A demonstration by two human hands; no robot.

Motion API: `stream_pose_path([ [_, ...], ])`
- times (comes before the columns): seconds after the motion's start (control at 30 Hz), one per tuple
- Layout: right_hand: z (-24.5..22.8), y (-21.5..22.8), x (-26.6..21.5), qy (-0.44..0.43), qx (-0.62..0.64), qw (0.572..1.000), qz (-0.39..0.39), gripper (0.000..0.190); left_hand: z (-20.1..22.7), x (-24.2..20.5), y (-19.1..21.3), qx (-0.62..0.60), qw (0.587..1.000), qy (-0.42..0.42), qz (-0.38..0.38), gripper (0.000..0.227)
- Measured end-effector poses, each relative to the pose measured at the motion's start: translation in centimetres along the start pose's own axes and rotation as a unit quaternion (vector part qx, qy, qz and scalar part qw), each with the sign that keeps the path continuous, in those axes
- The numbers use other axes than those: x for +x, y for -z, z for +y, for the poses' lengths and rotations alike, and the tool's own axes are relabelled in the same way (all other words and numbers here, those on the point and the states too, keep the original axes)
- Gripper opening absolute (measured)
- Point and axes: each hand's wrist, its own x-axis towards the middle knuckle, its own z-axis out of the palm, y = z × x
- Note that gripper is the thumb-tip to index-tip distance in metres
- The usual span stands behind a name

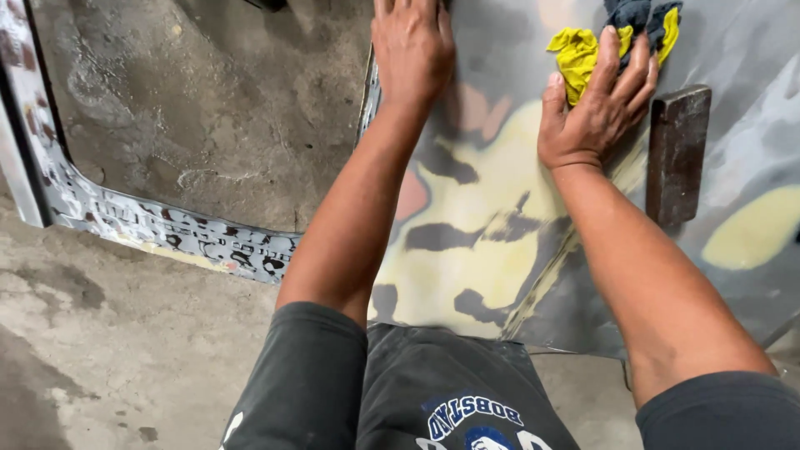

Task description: The person sands the edge of a large metal frame using a sanding block and a yellow cloth. They dip the cloth into a green bucket of water and continue wiping and sanding the surface.

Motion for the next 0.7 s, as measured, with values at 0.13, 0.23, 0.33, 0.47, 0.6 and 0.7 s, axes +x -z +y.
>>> stream_pose_path([
  [0.13, 0.0, 0.0, 0.4, -0.003, 0.000, 1.000, 0.007, 0.069, -2.4, -5.1, -0.2, -0.062, 0.996, -0.035, 0.045, 0.042],
  [0.23, 0.1, 0.0, 0.1, -0.004, -0.005, 1.000, 0.001, 0.069, -3.6, -8.2, -0.3, -0.105, 0.989, -0.064, 0.077, 0.057],
  [0.33, -0.2, -0.1, 0.1, 0.000, -0.002, 1.000, 0.002, 0.067, -2.7, -5.5, -0.1, -0.091, 0.990, -0.063, 0.089, 0.056],
  [0.47, 0.5, -0.1, 0.0, -0.002, -0.011, 1.000, 0.003, 0.067, -0.2, -0.9, -0.4, -0.051, 0.998, -0.020, 0.036, 0.031],
  [0.6, 0.0, -0.3, 0.3, -0.004, -0.007, 1.000, 0.001, 0.069, -2.3, -3.4, -0.2, -0.065, 0.994, -0.046, 0.070, 0.037],
  [0.7, 0.2, -0.3, 0.2, -0.006, -0.008, 1.000, 0.002, 0.070, -4.9, -11.2, 0.4, -0.088, 0.988, -0.092, 0.090, 0.053],
])
